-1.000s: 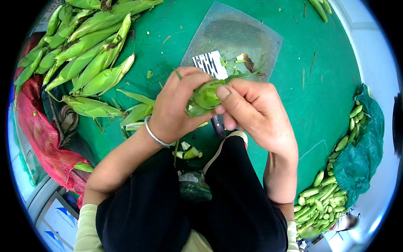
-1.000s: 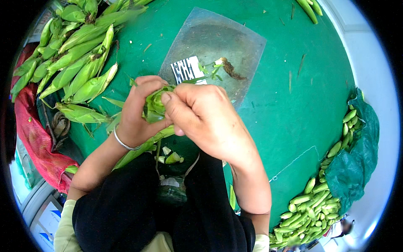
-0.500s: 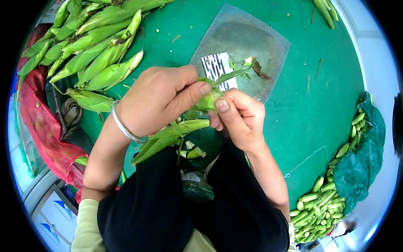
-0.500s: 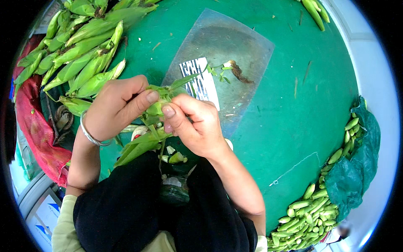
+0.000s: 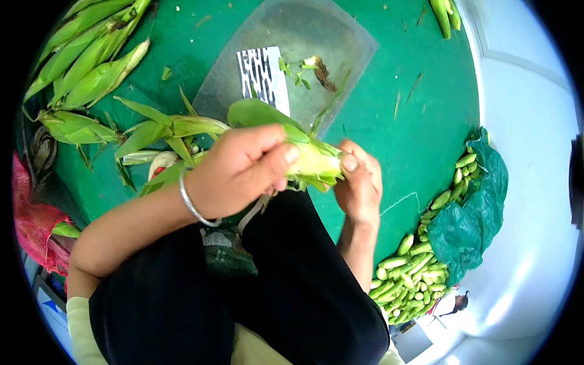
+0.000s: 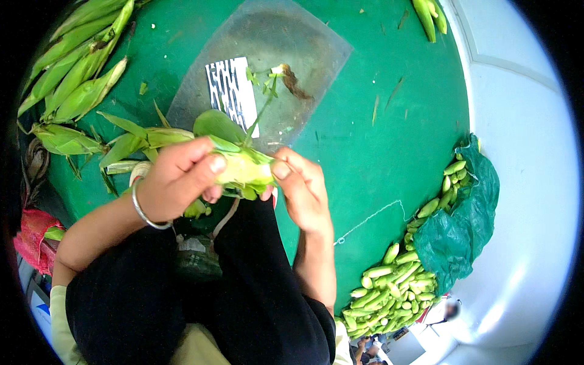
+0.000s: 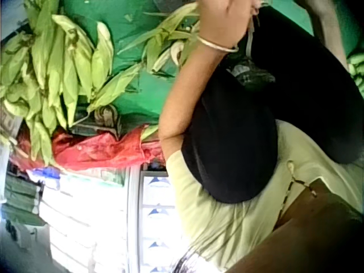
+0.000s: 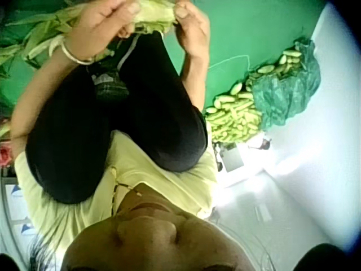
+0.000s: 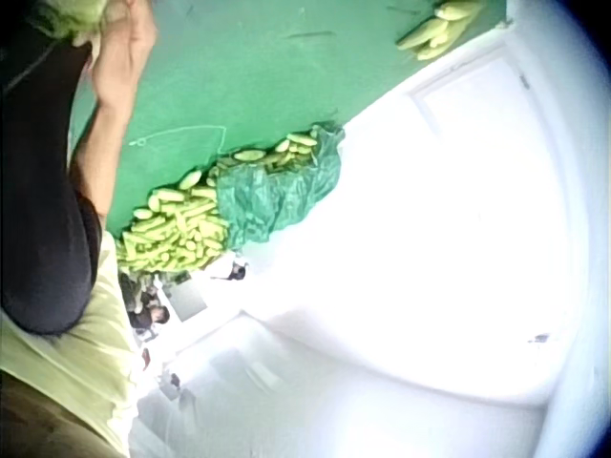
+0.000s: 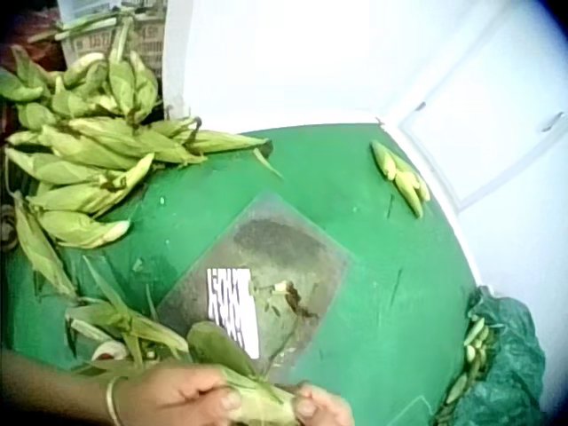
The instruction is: The person peels corn cobs by first using a cleaver to chop off the ends and then pulling back the husks by hand.
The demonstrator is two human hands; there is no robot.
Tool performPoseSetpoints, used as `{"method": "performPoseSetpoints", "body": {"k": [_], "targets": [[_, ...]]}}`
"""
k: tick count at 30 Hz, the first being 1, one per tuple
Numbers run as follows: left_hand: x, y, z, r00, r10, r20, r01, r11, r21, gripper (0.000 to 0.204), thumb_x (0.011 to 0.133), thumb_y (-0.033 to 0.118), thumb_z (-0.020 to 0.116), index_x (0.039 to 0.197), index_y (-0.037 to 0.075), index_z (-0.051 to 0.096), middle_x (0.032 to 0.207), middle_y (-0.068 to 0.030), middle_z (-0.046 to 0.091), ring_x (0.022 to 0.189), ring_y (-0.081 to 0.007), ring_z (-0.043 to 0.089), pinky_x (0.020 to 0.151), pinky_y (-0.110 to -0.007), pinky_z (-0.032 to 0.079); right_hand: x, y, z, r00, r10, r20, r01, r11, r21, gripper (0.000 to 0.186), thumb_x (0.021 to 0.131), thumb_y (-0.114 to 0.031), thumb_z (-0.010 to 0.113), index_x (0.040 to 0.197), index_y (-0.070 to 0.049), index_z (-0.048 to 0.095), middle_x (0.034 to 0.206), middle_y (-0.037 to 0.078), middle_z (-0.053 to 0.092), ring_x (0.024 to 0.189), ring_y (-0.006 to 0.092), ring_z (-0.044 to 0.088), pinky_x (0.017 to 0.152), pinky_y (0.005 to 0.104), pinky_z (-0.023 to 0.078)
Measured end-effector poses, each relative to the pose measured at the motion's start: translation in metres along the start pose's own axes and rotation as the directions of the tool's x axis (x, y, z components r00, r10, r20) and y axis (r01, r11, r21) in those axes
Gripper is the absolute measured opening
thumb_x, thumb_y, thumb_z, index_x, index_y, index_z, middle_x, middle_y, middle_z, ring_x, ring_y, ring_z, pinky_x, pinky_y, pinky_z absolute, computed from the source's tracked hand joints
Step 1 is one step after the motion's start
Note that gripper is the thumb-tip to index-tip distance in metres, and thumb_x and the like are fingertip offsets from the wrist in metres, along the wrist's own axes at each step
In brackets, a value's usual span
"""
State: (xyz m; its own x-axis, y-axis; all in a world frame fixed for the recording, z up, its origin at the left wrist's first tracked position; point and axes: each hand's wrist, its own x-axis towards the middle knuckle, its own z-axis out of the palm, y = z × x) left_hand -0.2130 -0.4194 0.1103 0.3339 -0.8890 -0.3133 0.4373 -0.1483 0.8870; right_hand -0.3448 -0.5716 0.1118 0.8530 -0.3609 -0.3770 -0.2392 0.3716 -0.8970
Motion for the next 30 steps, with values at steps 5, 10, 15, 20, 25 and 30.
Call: {"method": "performPoseSetpoints", "body": {"k": [5,10,15,20,25,30], "targets": [[0.0,0.009,-0.017,0.964,0.029,0.264,0.012,0.988,-0.154,0.019,0.092,0.019,0.051,0.087,0.001,0.054,0.078,-0.0044,0.059,0.07,-0.0072,0.056,0.06,-0.023,0.045,-0.002,-0.039,0.011,1.0,0.0,-0.021,-0.015,0.706,-0.708,0.018,0.087,-0.011,0.055,0.071,-0.002,0.052,0.057,0.003,0.05,0.051,0.0083,0.045,0.046,0.0251,0.037],[-0.007,-0.011,-0.164,0.901,0.329,-0.282,0.015,0.625,0.78,0.016,0.082,0.007,0.057,0.097,0.001,0.06,0.09,-0.0088,0.061,0.082,-0.0183,0.059,0.076,-0.027,0.048,0.038,-0.08,-0.045,0.97,-0.142,-0.195,0.099,0.972,-0.212,0.031,0.093,-0.032,0.048,0.091,-0.003,0.058,0.05,-0.002,0.048,0.036,0.0041,0.038,0.033,0.0171,0.027],[-0.083,-0.054,-0.341,0.745,0.288,-0.602,0.654,-0.135,0.745,0.065,0.062,-0.005,0.058,0.125,0.0,0.041,0.125,-0.0232,0.045,0.118,-0.0372,0.04,0.101,-0.042,0.033,0.145,-0.136,-0.101,0.89,-0.252,-0.381,0.14,0.945,-0.297,0.029,0.094,-0.03,0.043,0.082,-0.006,0.055,0.051,-0.006,0.035,0.042,0.0045,0.026,0.041,0.0218,0.019],[-0.136,-0.074,-0.398,0.73,0.325,-0.602,0.656,-0.085,0.75,0.075,0.058,-0.007,0.06,0.129,0.002,0.035,0.131,-0.024,0.037,0.121,-0.0407,0.035,0.101,-0.041,0.033,0.277,-0.148,-0.149,0.816,-0.535,-0.218,0.259,0.677,-0.689,0.029,0.093,-0.026,0.046,0.089,0.0,0.058,0.075,0.008,0.064,0.061,0.0109,0.056,0.055,0.0256,0.047],[-0.126,-0.064,-0.393,0.797,0.224,-0.562,0.604,-0.255,0.755,0.076,0.048,0.004,0.069,0.119,0.002,0.042,0.119,-0.0233,0.041,0.11,-0.0421,0.039,0.092,-0.045,0.037,0.314,-0.12,-0.186,0.766,-0.366,-0.529,0.218,0.921,-0.322,0.029,0.091,-0.014,0.048,0.118,-0.005,0.046,0.106,0.01,0.059,0.082,0.0229,0.062,0.067,0.033,0.05],[-0.118,-0.042,-0.347,0.843,0.017,-0.538,0.537,-0.11,0.837,0.069,0.045,0.013,0.073,0.105,0.0,0.043,0.103,-0.0221,0.047,0.098,-0.0405,0.046,0.086,-0.045,0.039,0.202,-0.022,-0.106,0.899,-0.438,0.019,0.224,0.423,-0.878,0.021,0.076,-0.011,0.055,0.096,-0.002,0.058,0.085,0.014,0.06,0.076,0.028,0.06,0.067,0.0375,0.048]]}}
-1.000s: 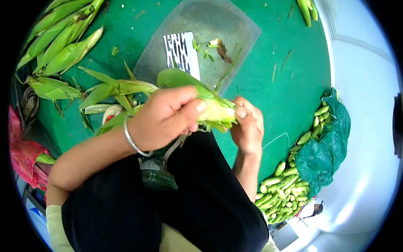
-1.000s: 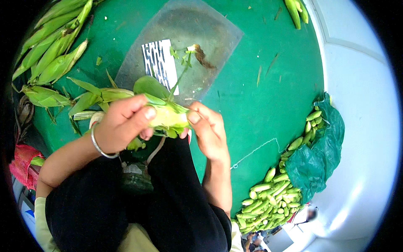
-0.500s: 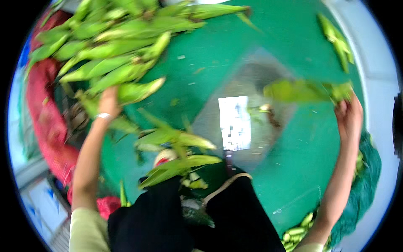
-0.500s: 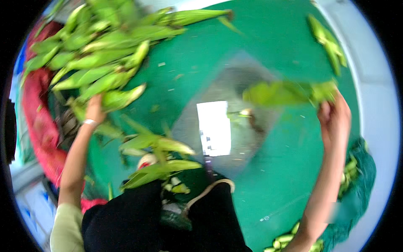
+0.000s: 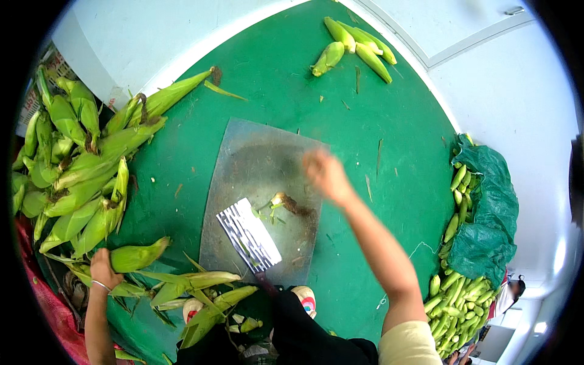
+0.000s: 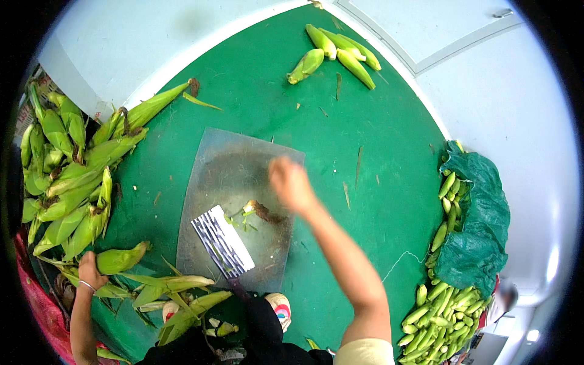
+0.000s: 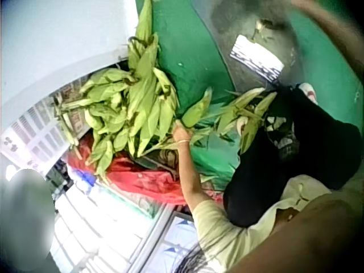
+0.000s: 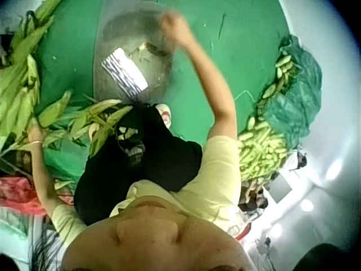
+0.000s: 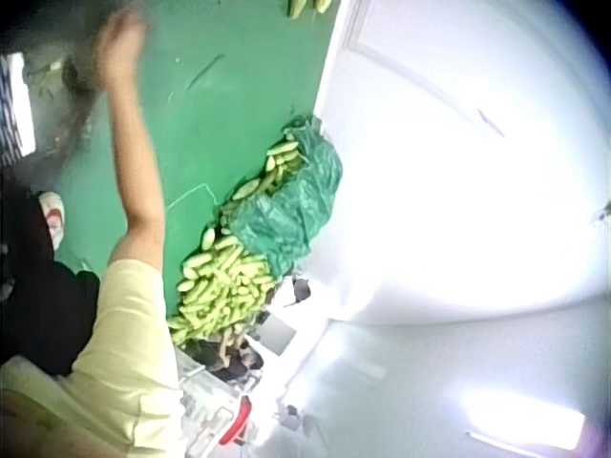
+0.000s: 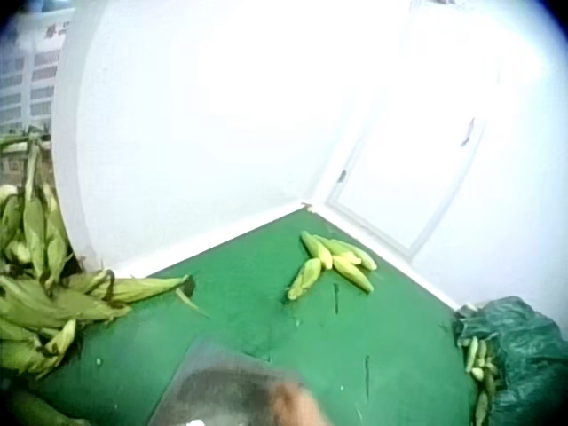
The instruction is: The person peels corn cobs by first using a cleaver to chop off the ends and then pulling back the husks by hand.
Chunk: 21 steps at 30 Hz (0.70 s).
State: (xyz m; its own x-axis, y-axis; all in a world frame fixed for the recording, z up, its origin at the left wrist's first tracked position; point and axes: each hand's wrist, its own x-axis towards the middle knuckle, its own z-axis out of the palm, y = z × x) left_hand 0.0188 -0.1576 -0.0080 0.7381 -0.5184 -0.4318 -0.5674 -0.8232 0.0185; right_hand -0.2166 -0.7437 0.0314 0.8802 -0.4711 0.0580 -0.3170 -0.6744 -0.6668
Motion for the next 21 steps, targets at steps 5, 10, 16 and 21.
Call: {"method": "performPoseSetpoints", "body": {"k": [5,10,16,21], "targets": [[-0.001,0.092,0.03,0.977,0.214,-0.027,-0.215,0.976,-0.041,0.086,0.058,0.033,0.078,0.126,-0.001,0.037,0.126,-0.0251,0.041,0.119,-0.0382,0.038,0.1,-0.042,0.033,-0.204,-0.054,0.079,0.847,0.368,0.383,-0.259,0.916,-0.307,0.04,0.078,-0.031,0.063,0.097,0.001,0.05,0.093,0.023,0.056,0.09,0.0396,0.055,0.077,0.0447,0.046],[0.004,0.071,0.012,0.937,0.346,0.048,-0.318,0.904,-0.286,0.064,0.06,0.023,0.075,0.113,0.002,0.046,0.101,-0.0216,0.053,0.095,-0.0377,0.052,0.083,-0.041,0.043,-0.243,-0.078,0.132,0.916,0.244,0.318,-0.188,0.962,-0.198,0.043,0.071,-0.021,0.068,0.097,0.003,0.044,0.093,0.023,0.052,0.089,0.0403,0.052,0.075,0.0458,0.046],[-0.038,0.099,-0.065,0.993,0.113,-0.013,-0.114,0.99,-0.088,0.058,0.061,0.027,0.073,0.107,0.005,0.045,0.091,-0.0225,0.058,0.087,-0.0395,0.057,0.075,-0.044,0.046,-0.239,-0.063,0.107,0.883,0.364,0.297,-0.312,0.927,-0.208,0.034,0.071,-0.011,0.061,0.096,0.003,0.043,0.096,0.025,0.052,0.085,0.0418,0.054,0.076,0.0464,0.046],[-0.06,0.145,-0.093,0.996,-0.09,-0.023,0.087,0.988,-0.131,0.059,0.063,0.024,0.07,0.113,0.006,0.043,0.093,-0.0239,0.061,0.088,-0.0387,0.058,0.073,-0.045,0.048,-0.24,-0.068,0.061,0.888,0.447,0.103,-0.426,0.887,-0.179,0.039,0.069,-0.009,0.061,0.103,0.003,0.047,0.095,0.025,0.055,0.086,0.0429,0.056,0.075,0.0472,0.046]]}}
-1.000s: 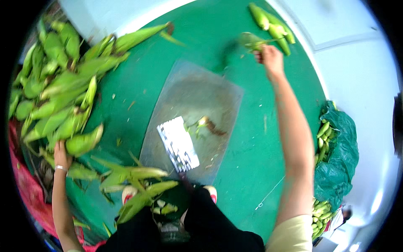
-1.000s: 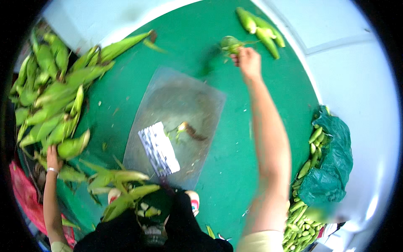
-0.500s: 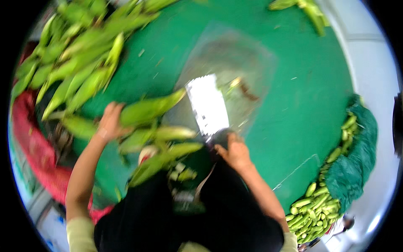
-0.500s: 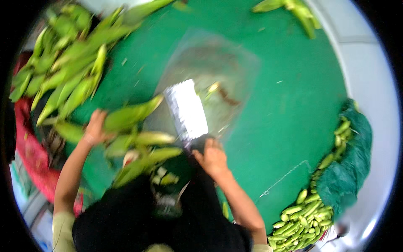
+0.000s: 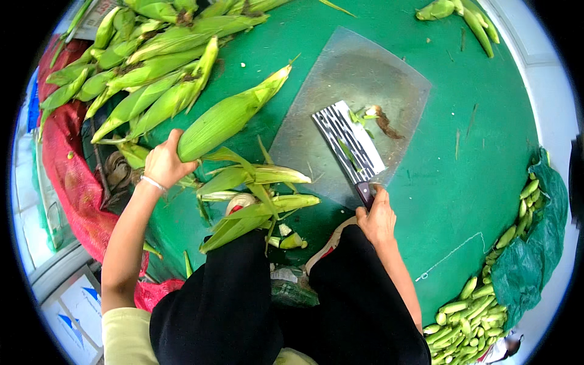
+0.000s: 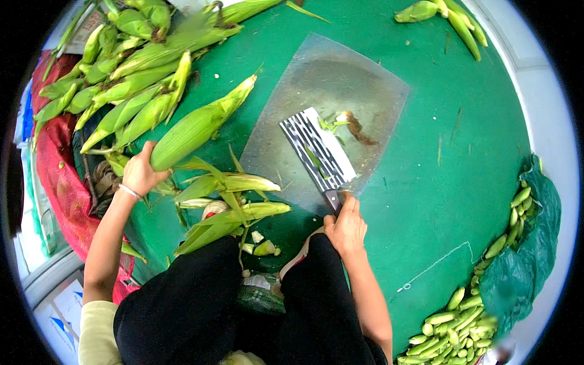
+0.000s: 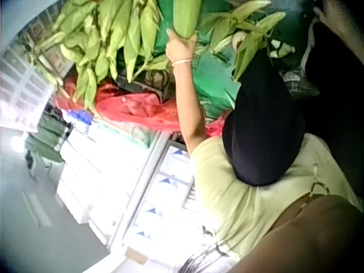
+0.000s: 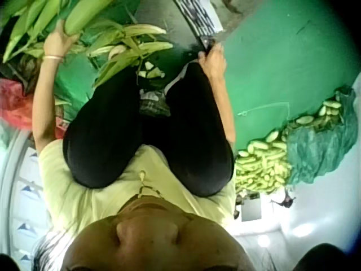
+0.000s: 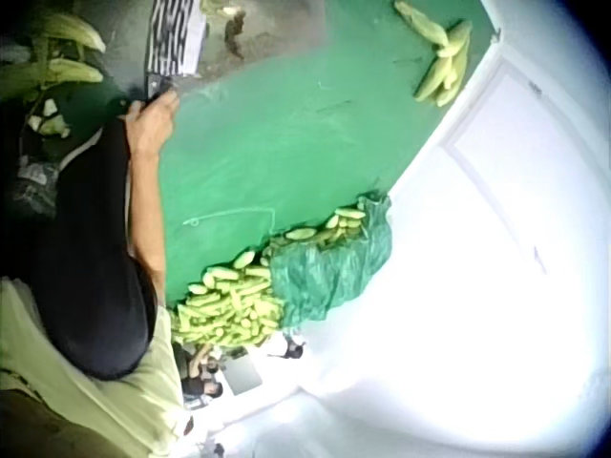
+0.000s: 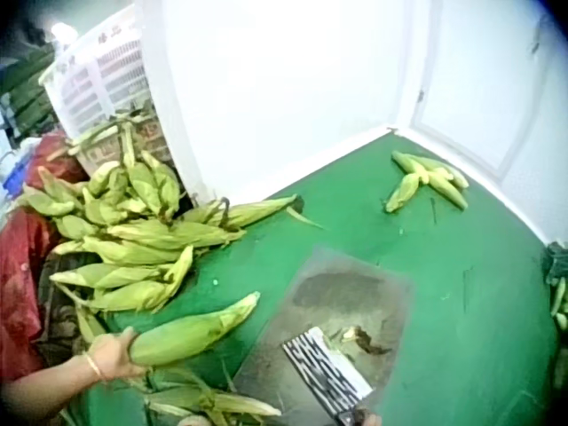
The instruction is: The person peels corn cobs by first using a cleaver to chop off the ends and then pulling back the husks by hand.
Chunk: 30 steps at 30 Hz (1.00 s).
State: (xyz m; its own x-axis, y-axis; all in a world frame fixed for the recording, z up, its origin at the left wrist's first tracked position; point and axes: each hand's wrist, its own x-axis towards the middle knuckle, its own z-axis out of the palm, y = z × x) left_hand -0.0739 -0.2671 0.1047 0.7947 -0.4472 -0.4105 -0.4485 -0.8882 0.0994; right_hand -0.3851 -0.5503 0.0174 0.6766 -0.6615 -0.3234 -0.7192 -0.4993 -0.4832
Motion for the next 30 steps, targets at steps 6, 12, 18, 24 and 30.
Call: {"method": "performPoseSetpoints", "body": {"k": [6,12,18,24,30], "targets": [[0.016,0.043,0.025,0.882,0.468,-0.046,-0.468,0.865,-0.178,0.07,0.068,0.016,0.069,0.129,0.007,0.036,0.11,-0.0214,0.054,0.098,-0.0383,0.054,0.081,-0.043,0.046,-0.022,-0.03,-0.047,0.999,-0.004,-0.032,0.013,0.959,0.283,0.031,0.082,-0.029,0.065,0.085,-0.001,0.051,0.059,0.017,0.053,0.053,0.0313,0.057,0.052,0.0371,0.045],[0.037,0.102,0.025,0.868,0.416,0.273,-0.454,0.886,0.092,0.072,0.07,0.038,0.07,0.13,0.017,0.034,0.092,-0.02,0.061,0.083,-0.0384,0.059,0.071,-0.046,0.047,0.036,-0.019,-0.003,0.992,0.07,0.102,-0.107,0.896,0.432,0.048,0.088,-0.044,0.053,0.076,0.003,0.052,0.056,0.015,0.051,0.052,0.0239,0.052,0.052,0.0387,0.042],[0.041,0.096,0.03,0.912,0.314,0.263,-0.363,0.918,0.163,0.065,0.068,0.043,0.071,0.114,0.007,0.042,0.079,-0.0207,0.062,0.076,-0.04,0.059,0.066,-0.047,0.048,0.033,-0.046,-0.055,0.985,0.095,0.143,-0.166,0.744,0.647,0.043,0.092,-0.045,0.044,0.075,-0.005,0.048,0.054,-0.001,0.045,0.047,0.0075,0.043,0.041,0.0242,0.035],[0.041,0.082,0.049,0.917,0.33,0.224,-0.367,0.918,0.152,0.066,0.068,0.042,0.07,0.113,0.004,0.041,0.08,-0.022,0.061,0.077,-0.04,0.059,0.065,-0.047,0.047,0.035,-0.095,-0.157,0.777,-0.268,-0.569,0.613,0.118,0.781,0.062,0.079,-0.07,0.041,0.074,-0.009,0.048,0.052,0.001,0.039,0.041,0.0122,0.038,0.037,0.0266,0.031],[0.041,0.076,0.058,0.883,0.47,-0.01,-0.465,0.876,0.127,0.056,0.069,0.039,0.07,0.11,0.009,0.045,0.082,-0.0199,0.062,0.076,-0.0392,0.059,0.066,-0.044,0.049,0.032,0.013,0.02,0.989,-0.034,0.145,-0.071,0.749,0.659,0.049,0.095,-0.044,0.035,0.066,-0.006,0.044,0.05,0.002,0.042,0.039,0.0122,0.042,0.038,0.0272,0.035]]}}
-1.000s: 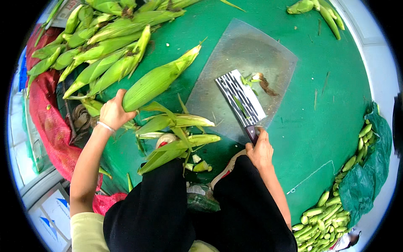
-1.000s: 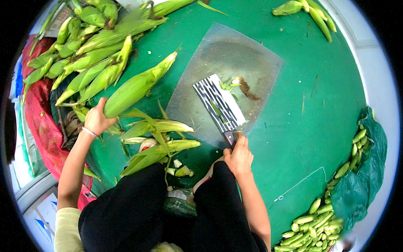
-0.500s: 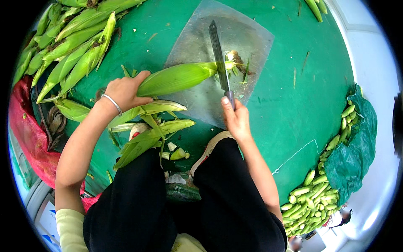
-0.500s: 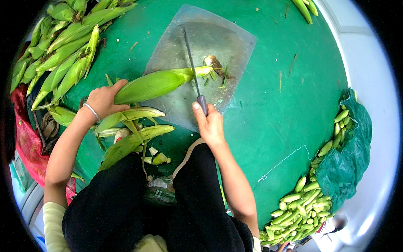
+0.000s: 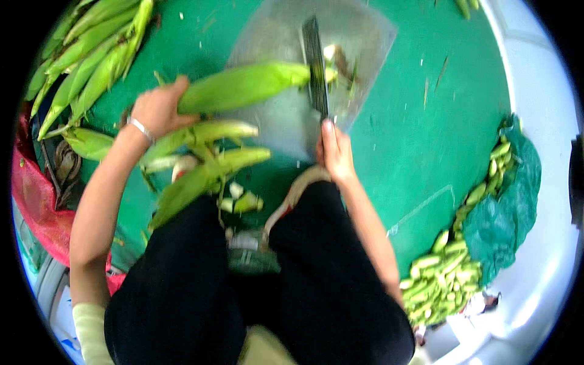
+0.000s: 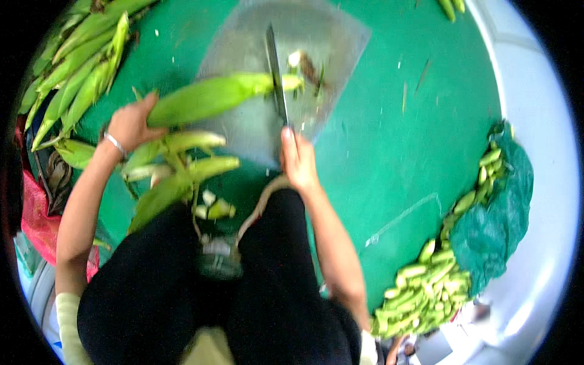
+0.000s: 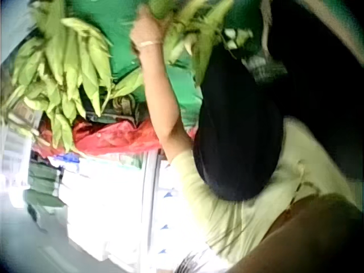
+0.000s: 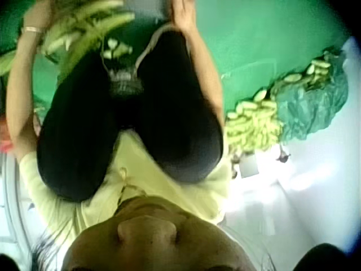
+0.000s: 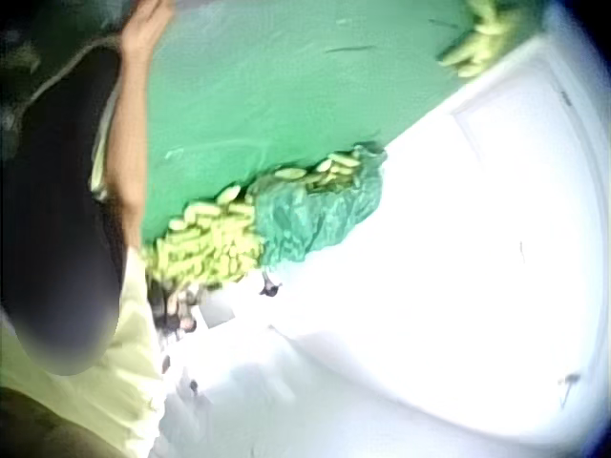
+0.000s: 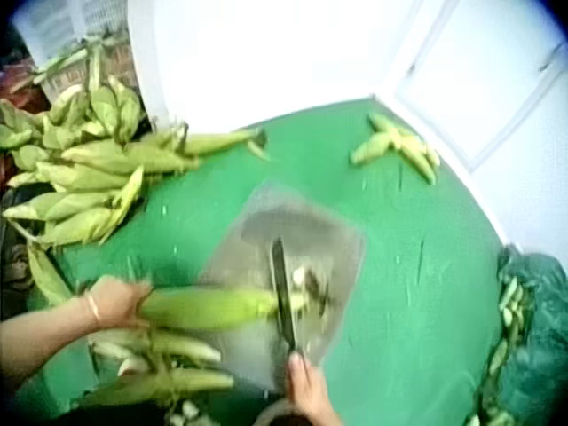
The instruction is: The person peels corn cobs by first using a cleaver to chop off the ends and then pulling back the husks by hand.
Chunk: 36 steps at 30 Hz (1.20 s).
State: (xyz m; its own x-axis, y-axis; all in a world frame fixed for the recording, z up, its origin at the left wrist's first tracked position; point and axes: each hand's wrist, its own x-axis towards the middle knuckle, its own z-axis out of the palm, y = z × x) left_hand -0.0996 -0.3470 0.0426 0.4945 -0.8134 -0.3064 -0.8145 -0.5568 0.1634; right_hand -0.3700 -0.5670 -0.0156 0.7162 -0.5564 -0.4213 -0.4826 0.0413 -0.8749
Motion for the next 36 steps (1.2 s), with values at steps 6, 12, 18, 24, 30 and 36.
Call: {"method": "performPoseSetpoints", "body": {"k": [6,12,18,24,30,36], "targets": [[-0.045,-0.043,0.031,0.602,0.349,0.718,0.699,0.204,-0.685,0.052,0.079,0.05,0.06,0.105,0.005,0.055,0.063,-0.0116,0.056,0.043,-0.0127,0.049,0.038,-0.024,0.04,-0.025,-0.006,0.008,0.972,0.23,0.056,-0.235,0.965,0.113,0.052,0.094,-0.05,0.032,0.068,-0.006,0.042,0.051,0.003,0.04,0.036,0.0124,0.039,0.035,0.0263,0.032],[-0.101,-0.054,-0.019,0.737,0.105,0.667,0.656,0.124,-0.744,0.066,0.079,0.061,0.053,0.113,0.004,0.051,0.064,-0.0062,0.054,0.042,-0.0074,0.047,0.031,-0.018,0.034,-0.054,-0.034,-0.025,0.973,0.203,-0.107,-0.186,0.971,0.148,0.05,0.093,-0.049,0.037,0.067,-0.007,0.044,0.05,0.001,0.04,0.037,0.0096,0.039,0.034,0.0249,0.03],[-0.092,-0.097,-0.103,0.993,-0.105,0.053,0.117,0.934,-0.339,0.067,0.068,0.037,0.075,0.113,-0.005,0.051,0.098,-0.0134,0.061,0.087,-0.0233,0.059,0.08,-0.031,0.045,-0.004,0.003,-0.056,0.971,0.057,-0.232,-0.12,0.957,-0.266,0.053,0.094,-0.046,0.036,0.073,0.001,0.051,0.049,0.009,0.044,0.046,0.0199,0.048,0.045,0.0383,0.041],[-0.029,-0.069,-0.13,0.996,-0.049,-0.079,0.034,0.983,-0.178,0.06,0.068,0.016,0.07,0.121,-0.003,0.047,0.115,-0.0192,0.057,0.11,-0.0272,0.053,0.094,-0.034,0.039,-0.129,-0.013,0.042,0.843,0.128,0.522,0.019,0.964,-0.266,0.05,0.087,-0.051,0.049,0.08,-0.001,0.054,0.069,0.025,0.057,0.066,0.0416,0.058,0.057,0.0474,0.045],[0.009,-0.027,-0.059,0.993,0.113,-0.027,-0.116,0.987,-0.113,0.063,0.067,0.018,0.073,0.125,0.008,0.047,0.112,-0.0192,0.055,0.102,-0.0358,0.054,0.087,-0.039,0.044,-0.113,-0.03,-0.007,0.982,0.148,0.117,-0.133,0.983,-0.124,0.038,0.093,-0.034,0.044,0.085,0.002,0.052,0.062,0.016,0.054,0.058,0.0239,0.057,0.056,0.0371,0.045],[0.01,-0.004,-0.01,0.991,0.096,0.09,-0.073,0.971,-0.228,0.066,0.07,0.023,0.071,0.128,0.013,0.043,0.107,-0.021,0.055,0.096,-0.0396,0.054,0.08,-0.043,0.045,-0.037,-0.011,0.0,0.988,0.145,-0.058,-0.141,0.988,0.069,0.045,0.093,-0.046,0.04,0.071,-0.008,0.041,0.053,0.0,0.039,0.041,0.008,0.036,0.037,0.0248,0.03]]}}
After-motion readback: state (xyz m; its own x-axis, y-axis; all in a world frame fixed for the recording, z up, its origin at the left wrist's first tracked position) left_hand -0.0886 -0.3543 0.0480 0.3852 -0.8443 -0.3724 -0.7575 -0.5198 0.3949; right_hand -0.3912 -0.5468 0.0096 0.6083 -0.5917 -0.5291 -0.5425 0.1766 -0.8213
